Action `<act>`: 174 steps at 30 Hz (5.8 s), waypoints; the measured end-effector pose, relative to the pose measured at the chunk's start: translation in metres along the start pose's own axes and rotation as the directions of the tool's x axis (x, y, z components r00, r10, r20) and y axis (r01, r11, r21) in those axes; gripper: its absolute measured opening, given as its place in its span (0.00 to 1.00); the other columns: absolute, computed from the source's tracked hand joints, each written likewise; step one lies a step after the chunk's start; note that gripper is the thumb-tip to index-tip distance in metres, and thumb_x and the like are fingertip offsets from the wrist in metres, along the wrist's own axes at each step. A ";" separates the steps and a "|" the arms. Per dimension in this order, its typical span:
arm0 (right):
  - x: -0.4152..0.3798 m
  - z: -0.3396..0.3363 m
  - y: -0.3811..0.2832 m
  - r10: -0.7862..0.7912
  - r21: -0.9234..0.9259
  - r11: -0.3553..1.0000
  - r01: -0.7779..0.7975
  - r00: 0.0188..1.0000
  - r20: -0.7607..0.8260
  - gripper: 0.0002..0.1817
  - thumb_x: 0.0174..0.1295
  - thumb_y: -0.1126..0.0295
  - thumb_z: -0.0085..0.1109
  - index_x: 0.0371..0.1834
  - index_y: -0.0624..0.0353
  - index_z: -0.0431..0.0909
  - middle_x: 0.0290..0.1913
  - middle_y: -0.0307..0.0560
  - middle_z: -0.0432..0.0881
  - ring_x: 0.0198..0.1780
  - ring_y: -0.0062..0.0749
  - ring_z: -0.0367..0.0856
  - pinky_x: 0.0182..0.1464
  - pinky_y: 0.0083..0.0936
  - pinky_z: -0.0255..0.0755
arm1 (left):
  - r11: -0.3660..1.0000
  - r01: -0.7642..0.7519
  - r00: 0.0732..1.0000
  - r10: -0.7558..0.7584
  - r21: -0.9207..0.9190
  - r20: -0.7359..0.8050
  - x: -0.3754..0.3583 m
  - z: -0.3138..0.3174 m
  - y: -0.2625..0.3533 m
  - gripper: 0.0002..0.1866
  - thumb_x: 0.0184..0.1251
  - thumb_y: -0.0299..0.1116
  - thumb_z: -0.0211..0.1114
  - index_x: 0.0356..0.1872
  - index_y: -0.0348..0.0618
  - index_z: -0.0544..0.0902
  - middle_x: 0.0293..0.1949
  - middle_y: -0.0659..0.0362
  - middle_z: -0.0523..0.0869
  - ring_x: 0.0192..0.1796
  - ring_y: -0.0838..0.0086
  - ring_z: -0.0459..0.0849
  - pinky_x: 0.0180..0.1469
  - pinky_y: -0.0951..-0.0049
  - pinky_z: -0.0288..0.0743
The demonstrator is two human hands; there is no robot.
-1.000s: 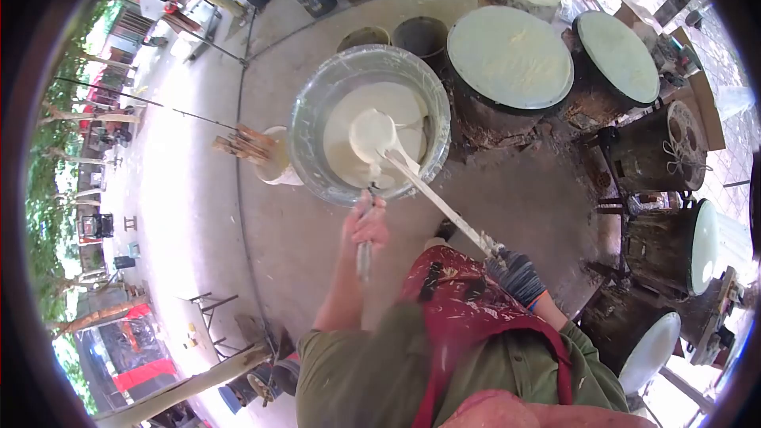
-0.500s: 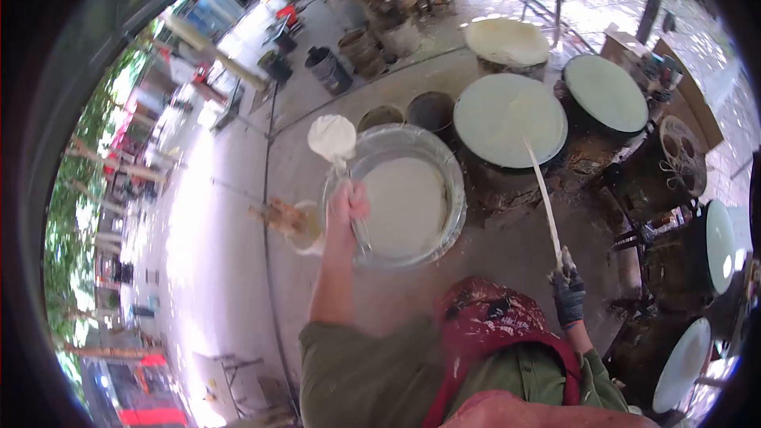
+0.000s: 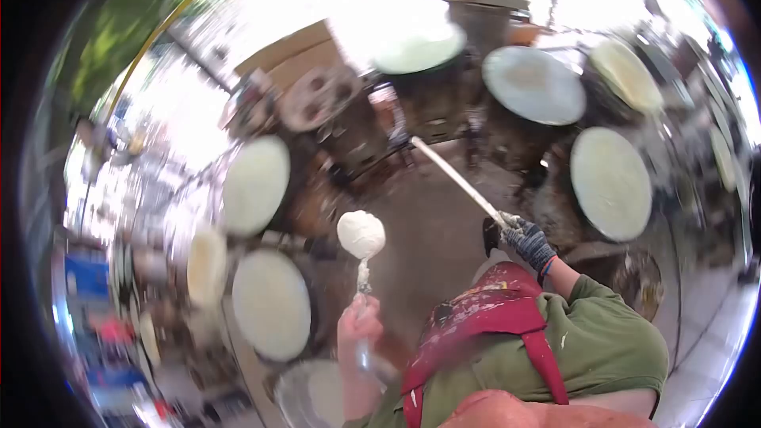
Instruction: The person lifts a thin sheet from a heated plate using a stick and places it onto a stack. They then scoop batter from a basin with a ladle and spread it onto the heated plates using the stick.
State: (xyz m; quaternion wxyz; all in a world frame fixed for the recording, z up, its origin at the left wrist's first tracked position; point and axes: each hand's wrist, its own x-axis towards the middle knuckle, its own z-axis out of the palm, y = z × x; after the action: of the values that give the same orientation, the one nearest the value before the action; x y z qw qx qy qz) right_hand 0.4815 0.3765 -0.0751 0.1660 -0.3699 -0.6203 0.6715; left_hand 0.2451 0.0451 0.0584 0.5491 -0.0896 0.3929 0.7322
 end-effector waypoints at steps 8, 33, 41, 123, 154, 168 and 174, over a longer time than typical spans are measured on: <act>0.048 -0.210 0.082 0.203 0.138 0.979 -0.150 0.678 -0.706 0.17 0.62 0.68 0.57 0.52 0.64 0.74 0.34 0.40 0.81 0.32 0.17 0.75 0.35 0.17 0.72 | 0.823 0.214 0.814 -0.448 0.527 0.370 0.315 0.268 -0.017 0.18 0.71 0.43 0.49 0.39 0.34 0.75 0.11 0.69 0.61 0.07 0.85 0.56 0.09 0.79 0.50; 0.367 -0.237 0.002 0.204 0.019 0.918 -0.395 0.432 -0.879 0.17 0.63 0.58 0.47 0.49 0.55 0.76 0.37 0.58 0.80 0.38 0.52 0.79 0.41 0.39 0.72 | -0.178 -0.840 0.490 0.158 0.513 0.857 0.714 0.462 -0.075 0.15 0.66 0.32 0.54 0.45 0.28 0.73 0.36 0.42 0.81 0.38 0.53 0.82 0.39 0.66 0.74; 0.380 -0.237 0.052 -0.190 -0.515 0.705 -0.487 0.570 -0.799 0.19 0.66 0.59 0.41 0.55 0.55 0.72 0.50 0.58 0.75 0.47 0.48 0.77 0.47 0.38 0.72 | 0.120 -0.613 0.745 -0.240 0.781 0.622 0.741 0.405 0.020 0.07 0.68 0.31 0.54 0.39 0.39 0.74 0.20 0.65 0.72 0.17 0.82 0.69 0.18 0.81 0.63; 0.475 -0.061 0.062 0.277 0.153 0.897 -0.415 0.256 -0.926 0.11 0.64 0.55 0.50 0.35 0.48 0.75 0.18 0.40 0.74 0.15 0.26 0.70 0.17 0.25 0.62 | 0.388 -0.339 0.888 -0.169 0.857 0.428 0.616 0.271 0.158 0.07 0.69 0.29 0.52 0.41 0.37 0.74 0.24 0.68 0.70 0.22 0.89 0.64 0.22 0.87 0.60; 0.268 -0.214 0.017 0.144 -0.392 0.777 -0.493 0.745 -0.651 0.23 0.64 0.50 0.44 0.48 0.59 0.73 0.41 0.62 0.79 0.42 0.57 0.77 0.43 0.45 0.70 | 0.359 -0.112 0.980 -0.114 0.926 0.162 0.506 0.327 0.011 0.06 0.69 0.29 0.50 0.42 0.40 0.71 0.18 0.69 0.65 0.13 0.88 0.61 0.13 0.86 0.55; 0.398 -0.349 -0.040 -0.445 -0.664 0.700 -0.261 0.568 -0.692 0.21 0.62 0.54 0.45 0.51 0.54 0.75 0.48 0.52 0.79 0.47 0.47 0.78 0.50 0.35 0.72 | 0.235 -0.109 0.988 -0.079 0.966 0.131 0.501 0.339 -0.005 0.10 0.71 0.31 0.47 0.40 0.34 0.70 0.16 0.65 0.64 0.12 0.84 0.61 0.11 0.82 0.57; 0.282 -0.244 0.029 0.003 0.049 0.993 0.110 0.381 -0.924 0.20 0.60 0.52 0.56 0.46 0.56 0.76 0.35 0.46 0.82 0.32 0.34 0.80 0.34 0.28 0.73 | 0.244 -0.141 0.975 -0.137 0.960 0.178 0.511 0.358 -0.011 0.09 0.71 0.32 0.47 0.38 0.34 0.70 0.15 0.65 0.63 0.12 0.83 0.60 0.11 0.81 0.57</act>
State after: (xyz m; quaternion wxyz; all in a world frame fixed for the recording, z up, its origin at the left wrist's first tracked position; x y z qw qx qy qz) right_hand 0.4706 0.7369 -0.1742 0.5226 -0.6512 -0.3999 0.3779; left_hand 0.1677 0.6620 0.0072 0.5271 0.3508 0.6950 0.3406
